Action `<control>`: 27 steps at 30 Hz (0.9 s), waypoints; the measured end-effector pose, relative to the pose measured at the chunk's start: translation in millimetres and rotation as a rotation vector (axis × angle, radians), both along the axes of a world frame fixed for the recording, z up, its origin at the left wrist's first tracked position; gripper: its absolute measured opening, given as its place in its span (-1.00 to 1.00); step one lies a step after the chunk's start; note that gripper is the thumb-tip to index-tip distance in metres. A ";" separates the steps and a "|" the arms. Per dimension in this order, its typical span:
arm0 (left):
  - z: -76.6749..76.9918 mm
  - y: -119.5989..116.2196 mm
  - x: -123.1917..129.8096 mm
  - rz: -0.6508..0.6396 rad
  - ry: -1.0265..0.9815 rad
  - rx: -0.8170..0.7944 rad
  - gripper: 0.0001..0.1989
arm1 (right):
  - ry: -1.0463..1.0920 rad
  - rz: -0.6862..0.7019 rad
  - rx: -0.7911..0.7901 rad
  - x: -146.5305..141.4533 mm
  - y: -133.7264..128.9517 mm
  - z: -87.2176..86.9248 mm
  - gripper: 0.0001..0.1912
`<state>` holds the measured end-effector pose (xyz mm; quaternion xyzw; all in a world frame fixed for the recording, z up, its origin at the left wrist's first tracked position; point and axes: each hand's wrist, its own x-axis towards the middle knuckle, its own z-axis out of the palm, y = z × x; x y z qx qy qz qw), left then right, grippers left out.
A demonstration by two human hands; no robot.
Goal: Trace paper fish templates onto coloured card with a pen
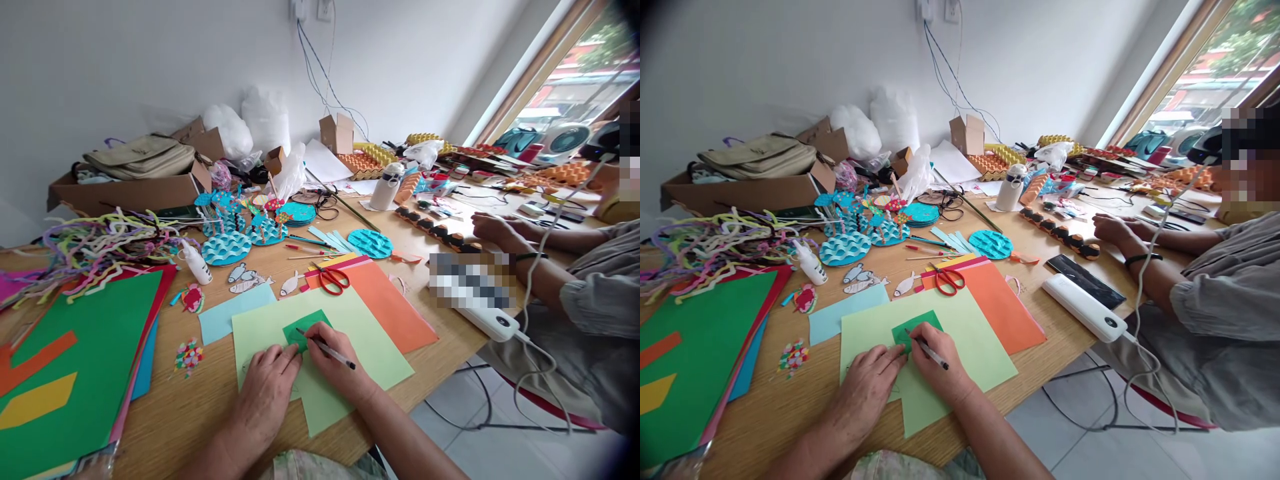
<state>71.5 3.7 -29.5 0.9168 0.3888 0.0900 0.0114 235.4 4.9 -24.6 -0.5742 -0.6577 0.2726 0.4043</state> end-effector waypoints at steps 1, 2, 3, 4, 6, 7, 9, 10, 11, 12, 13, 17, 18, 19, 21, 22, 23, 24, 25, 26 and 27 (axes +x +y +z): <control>0.8 -0.4 0.1 0.000 -0.001 -0.002 -0.65 | -0.003 -0.002 -0.005 0.0 0.0 0.2 -0.90; 1.6 -0.7 0.2 0.001 -0.001 -0.003 -0.65 | -0.006 -0.002 -0.009 0.1 -0.1 0.5 -0.90; 2.2 -0.9 0.2 0.003 -0.002 -0.002 -0.65 | -0.009 -0.001 -0.010 0.0 -0.1 1.0 -0.90; 2.6 -1.1 0.1 0.004 -0.002 0.000 -0.65 | -0.010 0.000 -0.010 0.0 -0.1 1.7 -0.90; 2.7 -1.2 0.0 0.001 0.004 -0.003 -0.65 | -0.008 -0.002 -0.014 -0.3 -0.2 3.3 -0.91; 2.5 -1.2 -0.1 0.000 0.008 -0.006 -0.66 | -0.006 -0.004 -0.017 -0.5 -0.3 4.1 -0.91; 1.6 -1.1 0.0 -0.004 0.011 -0.012 -0.66 | -0.002 -0.007 -0.024 -0.8 -0.4 5.3 -0.91; 1.3 -1.0 0.2 -0.007 0.010 -0.013 -0.67 | -0.003 -0.006 -0.026 -0.9 -0.4 5.7 -0.91; 1.2 -1.0 0.6 -0.009 0.009 -0.010 -0.68 | -0.007 -0.004 -0.028 -0.9 -0.4 5.8 -0.91; 1.4 -1.1 1.1 -0.009 0.006 -0.003 -0.69 | -0.011 -0.003 -0.031 -0.9 -0.3 5.7 -0.91; 2.0 -1.2 1.8 -0.007 0.006 0.001 -0.71 | -0.013 -0.002 -0.033 -0.8 -0.3 5.5 -0.91; 7.5 -2.9 5.1 0.007 0.035 -0.016 -0.67 | -0.011 -0.003 -0.027 -0.4 -0.1 3.7 -0.91; 9.0 -3.4 5.8 0.010 0.050 -0.027 -0.63 | -0.010 -0.002 -0.024 -0.3 0.0 3.2 -0.91; 10.3 -3.9 6.4 0.012 0.066 -0.039 -0.60 | -0.011 0.000 -0.019 -0.2 0.1 2.7 -0.91; 11.9 -4.6 7.1 0.021 0.090 -0.060 -0.56 | -0.010 0.003 -0.011 -0.2 0.3 1.7 -0.90; 12.3 -4.8 7.3 0.023 0.096 -0.067 -0.55 | -0.010 0.003 -0.008 -0.2 0.3 1.3 -0.90; 12.3 -4.9 7.4 0.022 0.100 -0.075 -0.54 | -0.011 0.003 -0.007 -0.2 0.4 1.0 -0.90; 12.1 -4.9 7.4 0.021 0.099 -0.080 -0.53 | -0.013 0.002 -0.006 -0.2 0.5 0.7 -0.90; 11.7 -4.8 7.3 0.020 0.096 -0.084 -0.53 | -0.017 0.003 -0.008 -0.2 0.5 0.7 -0.90; 11.2 -4.7 7.2 0.019 0.090 -0.088 -0.54 | -0.020 0.002 -0.010 -0.2 0.6 0.7 -0.90; 10.7 -4.6 7.0 0.019 0.084 -0.093 -0.54 | -0.023 0.002 -0.014 -0.2 0.7 0.8 -0.90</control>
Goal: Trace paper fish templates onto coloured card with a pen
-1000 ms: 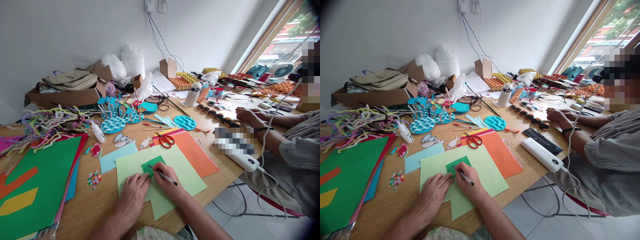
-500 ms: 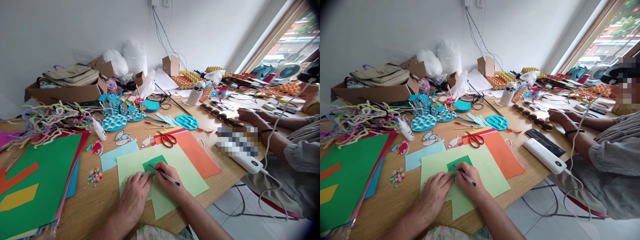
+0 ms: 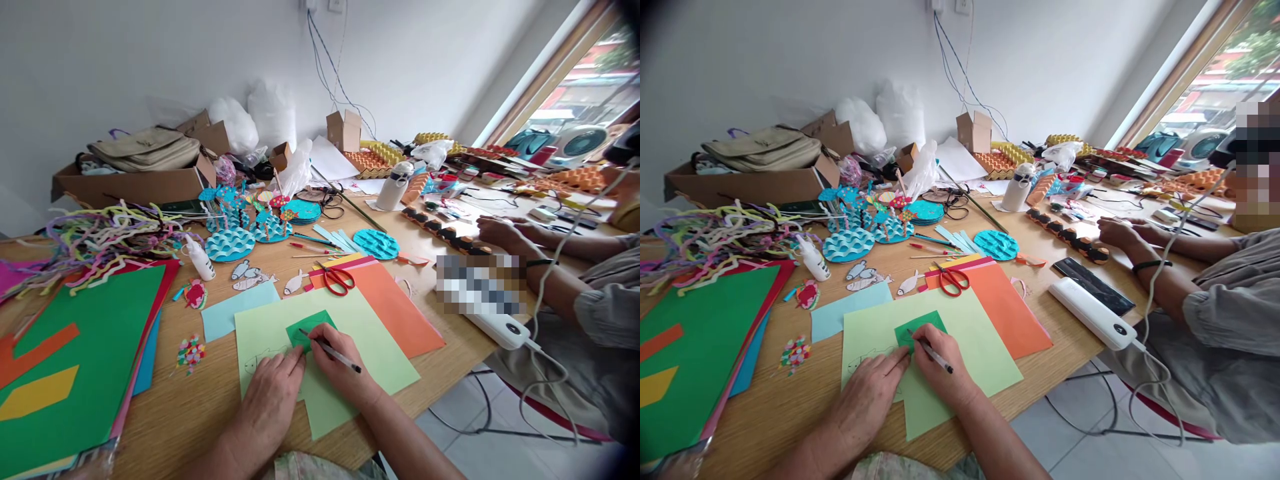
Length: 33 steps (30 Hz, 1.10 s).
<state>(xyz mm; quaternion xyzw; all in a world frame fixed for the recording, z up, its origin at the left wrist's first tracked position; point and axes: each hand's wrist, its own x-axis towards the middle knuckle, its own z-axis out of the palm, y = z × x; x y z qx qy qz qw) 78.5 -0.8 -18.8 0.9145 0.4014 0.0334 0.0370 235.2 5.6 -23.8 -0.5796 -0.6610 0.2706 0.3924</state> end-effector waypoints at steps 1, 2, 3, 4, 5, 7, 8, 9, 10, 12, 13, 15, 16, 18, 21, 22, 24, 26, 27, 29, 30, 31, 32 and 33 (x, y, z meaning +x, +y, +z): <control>-0.5 0.1 -0.2 0.001 -0.006 -0.005 -0.55 | -0.003 0.000 -0.004 0.0 0.1 0.2 -0.91; -0.9 0.3 -0.4 0.002 -0.008 -0.010 -0.55 | -0.005 0.000 -0.009 0.1 0.2 0.3 -0.91; -1.2 0.4 -0.5 0.001 -0.007 -0.016 -0.56 | -0.006 0.002 -0.016 0.1 0.2 0.4 -0.91; -1.2 0.6 -0.6 -0.002 -0.004 -0.024 -0.56 | -0.007 0.004 -0.021 0.2 0.3 0.5 -0.91; -1.0 0.8 -0.7 -0.004 -0.001 -0.033 -0.57 | -0.007 0.007 -0.025 0.2 0.3 0.5 -0.91; -0.2 1.1 -0.5 -0.007 0.003 -0.049 -0.58 | -0.007 0.011 -0.031 0.2 0.3 0.3 -0.90; 0.3 1.3 -0.3 -0.007 0.005 -0.054 -0.59 | -0.008 0.012 -0.033 0.2 0.3 0.2 -0.90; 0.8 1.3 -0.2 -0.007 0.007 -0.056 -0.59 | -0.009 0.011 -0.034 0.1 0.2 0.1 -0.90; 1.2 1.4 -0.1 -0.007 0.008 -0.055 -0.59 | -0.010 0.011 -0.035 0.1 0.2 0.1 -0.90; 1.5 1.3 -0.2 -0.010 0.008 -0.049 -0.57 | -0.009 0.009 -0.034 -0.1 0.2 0.3 -0.90; 1.4 1.3 -0.4 -0.012 0.006 -0.047 -0.57 | -0.006 0.010 -0.032 -0.2 0.2 0.5 -0.90; 1.4 1.2 -0.8 -0.014 -0.002 -0.045 -0.55 | 0.000 0.012 -0.023 -0.3 0.2 0.9 -0.90; 1.5 1.2 -0.9 -0.012 -0.005 -0.048 -0.55 | 0.003 0.013 -0.018 -0.2 0.1 1.0 -0.91; 2.1 1.0 -1.0 0.000 -0.004 -0.061 -0.55 | 0.007 0.014 -0.009 0.2 -0.1 1.3 -0.91; 3.5 0.8 -0.5 0.016 0.028 -0.089 -0.55 | 0.011 0.013 -0.010 1.3 -1.1 1.5 -0.92; 3.9 0.8 -0.3 0.017 0.040 -0.098 -0.54 | 0.014 0.012 -0.012 1.7 -1.6 1.4 -0.92; 4.4 0.8 -0.1 0.014 0.051 -0.106 -0.54 | 0.023 0.012 -0.017 2.6 -2.4 1.1 -0.91; 4.5 1.0 -0.1 0.014 0.047 -0.106 -0.54 | 0.031 0.009 -0.017 3.4 -3.1 0.6 -0.90; 4.6 1.1 -0.2 0.014 0.044 -0.108 -0.55 | 0.034 0.009 -0.017 3.8 -3.4 0.4 -0.90; 4.7 1.4 -0.3 0.015 0.046 -0.115 -0.56 | 0.041 0.013 -0.017 4.5 -3.7 0.2 -0.89; 4.8 1.5 -0.3 0.015 0.049 -0.117 -0.56 | 0.045 0.015 -0.017 4.8 -3.8 0.1 -0.89; 4.8 1.5 -0.3 0.015 0.053 -0.118 -0.56 | 0.050 0.016 -0.019 5.1 -3.9 0.1 -0.88; 4.7 1.6 -0.3 0.014 0.056 -0.116 -0.56 | 0.055 0.016 -0.022 5.5 -4.1 0.1 -0.88; 4.6 1.5 -0.3 0.014 0.059 -0.110 -0.56 | 0.059 0.016 -0.025 5.8 -4.3 0.1 -0.88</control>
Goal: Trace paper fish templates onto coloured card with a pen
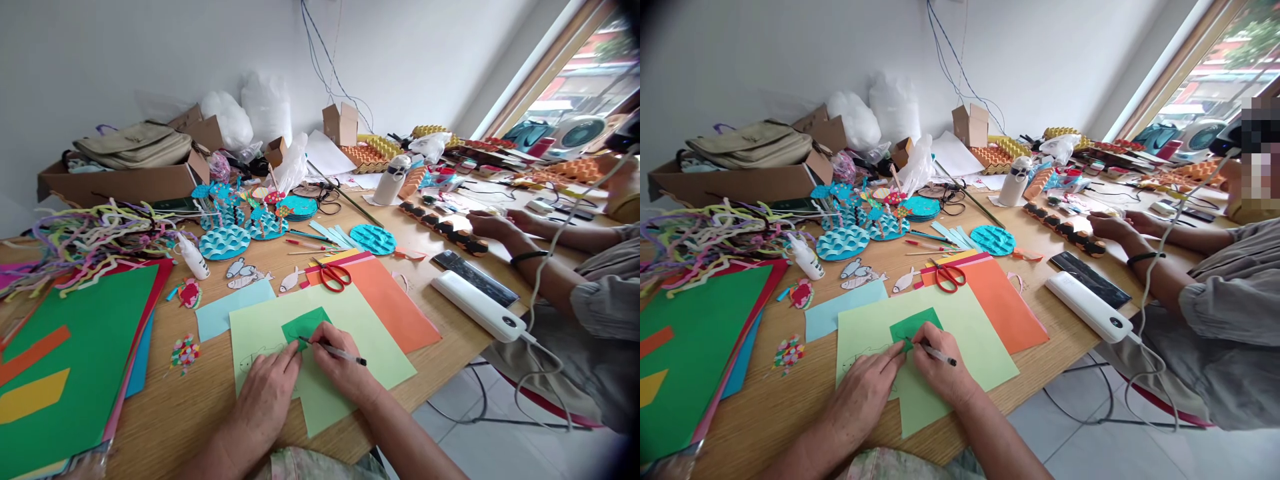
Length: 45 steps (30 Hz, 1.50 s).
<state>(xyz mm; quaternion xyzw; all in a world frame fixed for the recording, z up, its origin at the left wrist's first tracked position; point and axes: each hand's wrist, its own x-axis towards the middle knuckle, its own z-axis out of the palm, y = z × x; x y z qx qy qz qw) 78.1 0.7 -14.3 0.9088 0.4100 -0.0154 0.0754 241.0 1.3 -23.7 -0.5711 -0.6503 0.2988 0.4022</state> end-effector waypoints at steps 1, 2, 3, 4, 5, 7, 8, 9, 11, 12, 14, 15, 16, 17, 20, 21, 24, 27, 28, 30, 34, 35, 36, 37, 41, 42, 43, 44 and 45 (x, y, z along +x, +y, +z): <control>-0.3 -0.1 0.0 0.002 0.000 0.007 -0.56 | 0.002 -0.001 -0.002 0.3 -0.2 0.0 -0.87; -0.7 -0.2 0.0 0.004 -0.003 0.016 -0.56 | 0.005 -0.003 -0.003 0.7 -0.3 -0.1 -0.87; -1.3 -0.3 0.0 0.007 -0.005 0.026 -0.55 | 0.012 -0.006 -0.003 0.9 -0.3 -0.2 -0.87; -1.9 -0.4 0.0 0.008 -0.006 0.033 -0.56 | 0.025 -0.009 -0.002 1.1 -0.2 -0.4 -0.88; -2.5 -0.4 0.0 0.009 -0.005 0.038 -0.56 | 0.045 -0.012 0.002 1.1 0.0 -0.5 -0.89; -3.5 -0.3 0.0 0.004 0.002 0.037 -0.56 | 0.083 -0.013 0.007 0.4 0.8 -0.7 -0.91; -3.8 -0.2 0.0 0.003 0.005 0.036 -0.56 | 0.090 -0.010 0.006 -0.3 1.3 -0.6 -0.92; -4.0 0.0 0.0 0.003 0.005 0.035 -0.55 | 0.086 -0.007 0.002 -1.1 1.9 -0.5 -0.93; -4.3 0.2 -0.2 0.004 -0.001 0.038 -0.54 | 0.057 -0.004 -0.015 -2.7 3.0 -0.1 -0.94; -4.5 0.2 -0.4 0.004 -0.006 0.040 -0.54 | 0.040 -0.006 -0.023 -3.4 3.5 0.1 -0.93; -5.3 0.1 -0.9 0.000 -0.026 0.044 -0.54 | 0.014 -0.010 -0.034 -4.2 4.3 0.5 -0.93; -5.9 0.0 -1.2 -0.003 -0.043 0.047 -0.54 | 0.006 -0.013 -0.038 -4.4 4.6 0.7 -0.93; -6.5 -0.2 -1.4 -0.006 -0.062 0.052 -0.53 | -0.001 -0.014 -0.040 -4.6 4.9 1.0 -0.93; -7.1 -0.3 -1.5 -0.009 -0.079 0.059 -0.53 | -0.006 -0.014 -0.041 -4.7 5.1 1.3 -0.93; -7.6 -0.5 -1.3 -0.004 -0.100 0.076 -0.53 | -0.007 -0.014 -0.032 -5.2 5.2 1.9 -0.93; -7.4 -0.6 -1.1 -0.002 -0.098 0.079 -0.53 | -0.003 -0.014 -0.026 -5.3 5.2 1.9 -0.93; -6.9 -0.5 -0.7 -0.006 -0.087 0.086 -0.54 | 0.000 -0.014 -0.018 -5.3 4.8 1.1 -0.93; -7.4 -0.6 -0.8 -0.008 -0.075 0.086 -0.54 | -0.010 -0.020 -0.009 -4.3 3.9 0.2 -0.93; -7.7 -0.7 -1.0 -0.007 -0.070 0.084 -0.54 | -0.012 -0.023 -0.004 -3.8 3.5 0.3 -0.93; -7.8 -0.7 -1.2 -0.005 -0.064 0.082 -0.53 | -0.009 -0.027 0.002 -3.0 2.7 1.1 -0.93; -5.4 -0.5 -1.1 -0.004 -0.064 0.064 -0.53 | -0.006 -0.028 0.010 -2.0 1.4 4.2 -0.90; -4.4 -0.3 -0.9 -0.005 -0.061 0.056 -0.54 | -0.009 -0.026 0.012 -1.8 1.2 4.7 -0.90; -3.6 -0.2 -0.7 -0.005 -0.058 0.049 -0.53 | -0.012 -0.024 0.014 -1.6 0.9 4.9 -0.89; -2.9 -0.1 -0.6 -0.003 -0.058 0.044 -0.53 | -0.014 -0.021 0.016 -1.3 0.7 5.0 -0.89; -3.4 -0.3 -0.7 0.003 -0.079 0.050 -0.55 | -0.002 -0.011 0.019 0.1 -0.1 4.1 -0.88; -4.1 -0.5 -1.0 0.002 -0.083 0.055 -0.56 | 0.007 -0.014 0.020 0.4 -0.2 4.0 -0.88; -4.9 -0.6 -1.3 0.000 -0.085 0.060 -0.56 | 0.019 -0.017 0.020 0.5 -0.2 4.0 -0.89; -5.7 -0.6 -1.6 -0.002 -0.088 0.066 -0.56 | 0.034 -0.021 0.018 0.5 -0.2 4.0 -0.89; -6.4 -0.6 -1.9 -0.004 -0.090 0.070 -0.56 | 0.049 -0.021 0.015 0.3 -0.1 4.0 -0.90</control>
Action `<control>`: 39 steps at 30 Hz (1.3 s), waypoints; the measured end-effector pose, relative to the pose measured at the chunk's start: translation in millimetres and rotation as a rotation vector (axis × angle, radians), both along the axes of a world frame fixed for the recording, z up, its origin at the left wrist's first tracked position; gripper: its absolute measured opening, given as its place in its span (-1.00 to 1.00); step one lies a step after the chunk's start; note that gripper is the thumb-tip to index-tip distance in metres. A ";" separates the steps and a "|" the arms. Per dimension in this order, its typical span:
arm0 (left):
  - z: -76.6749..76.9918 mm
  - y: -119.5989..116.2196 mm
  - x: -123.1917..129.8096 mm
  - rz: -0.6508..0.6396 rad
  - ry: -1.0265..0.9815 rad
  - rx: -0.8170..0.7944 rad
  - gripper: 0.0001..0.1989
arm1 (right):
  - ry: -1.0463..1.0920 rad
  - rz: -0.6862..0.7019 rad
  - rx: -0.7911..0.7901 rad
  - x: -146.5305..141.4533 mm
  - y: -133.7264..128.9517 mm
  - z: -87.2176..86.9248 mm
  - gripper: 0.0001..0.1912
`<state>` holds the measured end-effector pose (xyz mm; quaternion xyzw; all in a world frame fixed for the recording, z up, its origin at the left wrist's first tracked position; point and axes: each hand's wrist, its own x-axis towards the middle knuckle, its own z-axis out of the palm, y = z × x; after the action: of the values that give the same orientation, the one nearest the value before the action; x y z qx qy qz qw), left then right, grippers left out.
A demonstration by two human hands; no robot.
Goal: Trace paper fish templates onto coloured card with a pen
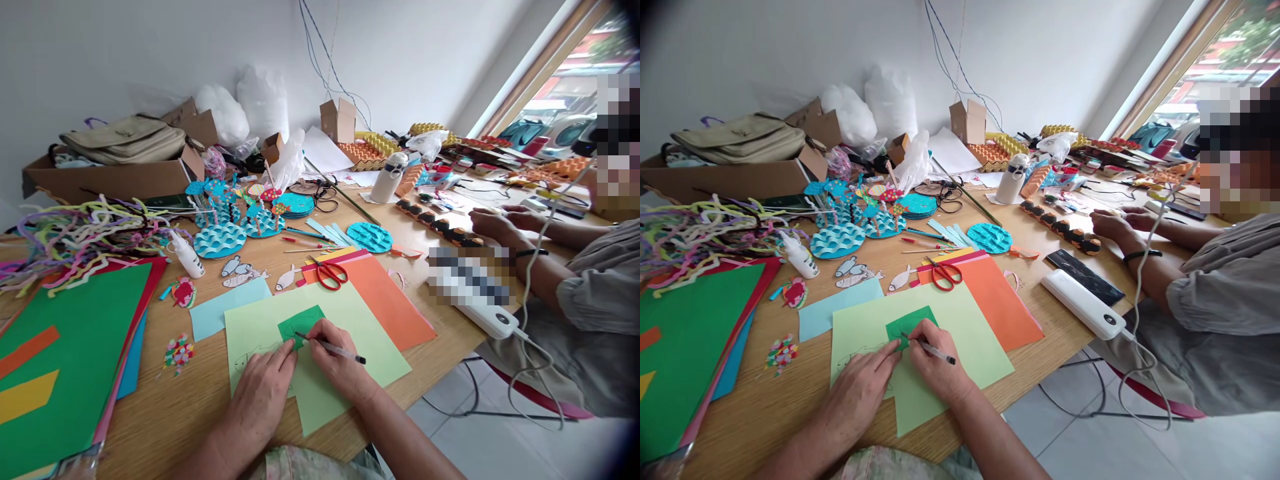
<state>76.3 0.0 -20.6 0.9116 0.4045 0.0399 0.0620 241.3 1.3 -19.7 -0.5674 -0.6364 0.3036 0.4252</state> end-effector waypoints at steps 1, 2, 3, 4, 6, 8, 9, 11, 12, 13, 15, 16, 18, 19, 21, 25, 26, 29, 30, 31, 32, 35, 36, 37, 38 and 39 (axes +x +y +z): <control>-0.6 0.0 -0.2 -0.002 -0.003 0.002 -0.55 | 0.012 0.001 -0.005 -0.4 0.2 -0.1 -0.90; -1.1 0.1 -0.4 -0.003 -0.007 0.003 -0.55 | 0.017 0.005 -0.011 -0.9 0.5 -0.2 -0.91; -1.4 0.2 -0.5 -0.005 -0.008 0.002 -0.54 | 0.016 0.007 -0.017 -1.5 0.9 -0.5 -0.92; -1.7 0.4 -0.5 -0.007 -0.006 0.001 -0.54 | 0.008 0.010 -0.024 -2.2 1.4 -0.9 -0.93; -2.0 0.6 -0.5 -0.010 0.002 0.001 -0.55 | -0.014 0.009 -0.038 -3.5 2.4 -1.9 -0.93; -2.2 0.8 -0.4 -0.009 0.005 0.001 -0.57 | -0.028 0.007 -0.046 -4.4 3.4 -2.7 -0.93; -2.1 0.8 -0.3 -0.008 0.001 0.001 -0.57 | -0.031 0.007 -0.049 -4.8 3.9 -2.9 -0.93; -1.6 0.8 0.0 -0.004 -0.011 -0.001 -0.57 | -0.035 0.005 -0.052 -5.2 4.6 -2.8 -0.92; -1.1 0.7 0.1 -0.002 -0.013 -0.002 -0.56 | -0.038 0.005 -0.053 -5.3 4.8 -2.6 -0.92; -0.5 0.6 0.2 -0.001 -0.011 -0.004 -0.56 | -0.041 0.006 -0.052 -5.4 4.9 -2.4 -0.92; 0.4 0.5 0.4 0.001 -0.007 -0.009 -0.56 | -0.046 0.005 -0.046 -5.4 4.9 -1.9 -0.92; 0.6 0.4 0.4 0.003 -0.009 -0.012 -0.56 | -0.046 0.004 -0.041 -5.3 4.7 -1.8 -0.92; 0.6 0.2 0.3 0.008 -0.022 -0.014 -0.57 | -0.039 -0.001 -0.028 -4.8 4.2 -1.9 -0.92; 0.5 0.0 0.3 0.012 -0.027 -0.015 -0.57 | -0.034 -0.003 -0.022 -4.6 3.9 -2.1 -0.92; 0.2 -0.2 0.2 0.018 -0.029 -0.019 -0.56 | -0.030 -0.005 -0.014 -3.9 3.3 -2.7 -0.92; 1.1 -0.5 0.5 0.027 -0.020 -0.038 -0.55 | -0.044 0.001 -0.010 -2.2 2.0 -4.2 -0.91; 1.6 -0.4 0.6 0.027 -0.013 -0.042 -0.55 | -0.046 0.002 -0.009 -1.7 1.6 -4.6 -0.90; 2.6 -0.1 0.8 0.022 0.006 -0.049 -0.54 | -0.043 0.010 -0.008 -0.4 0.5 -5.1 -0.88; 2.7 0.0 0.9 0.021 0.008 -0.050 -0.54 | -0.042 0.012 -0.011 -0.1 0.3 -5.2 -0.88; 2.5 0.1 0.9 0.021 0.006 -0.051 -0.54 | -0.039 0.014 -0.013 0.2 0.1 -5.1 -0.87; 2.3 0.1 0.9 0.022 0.003 -0.051 -0.54 | -0.035 0.014 -0.013 0.3 0.1 -4.9 -0.87; 0.9 0.1 0.6 0.021 -0.002 -0.044 -0.55 | 0.006 -0.009 -0.012 -0.2 0.6 -3.4 -0.88; 0.3 0.1 0.4 0.021 -0.004 -0.038 -0.55 | 0.022 -0.014 -0.013 -0.7 0.9 -2.7 -0.90; -0.3 0.2 0.1 0.019 -0.008 -0.032 -0.54 | 0.034 -0.016 -0.017 -1.4 1.2 -2.1 -0.91; -0.9 0.2 -0.2 0.015 -0.013 -0.026 -0.55 | 0.038 -0.012 -0.025 -2.1 1.5 -1.5 -0.92; -1.4 0.4 -0.5 0.013 -0.018 -0.021 -0.55 | 0.035 -0.005 -0.033 -2.8 1.8 -1.1 -0.93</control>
<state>75.8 0.4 -22.0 0.9078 0.4103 0.0441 0.0750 238.5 3.1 -20.8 -0.5707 -0.6224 0.3228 0.4274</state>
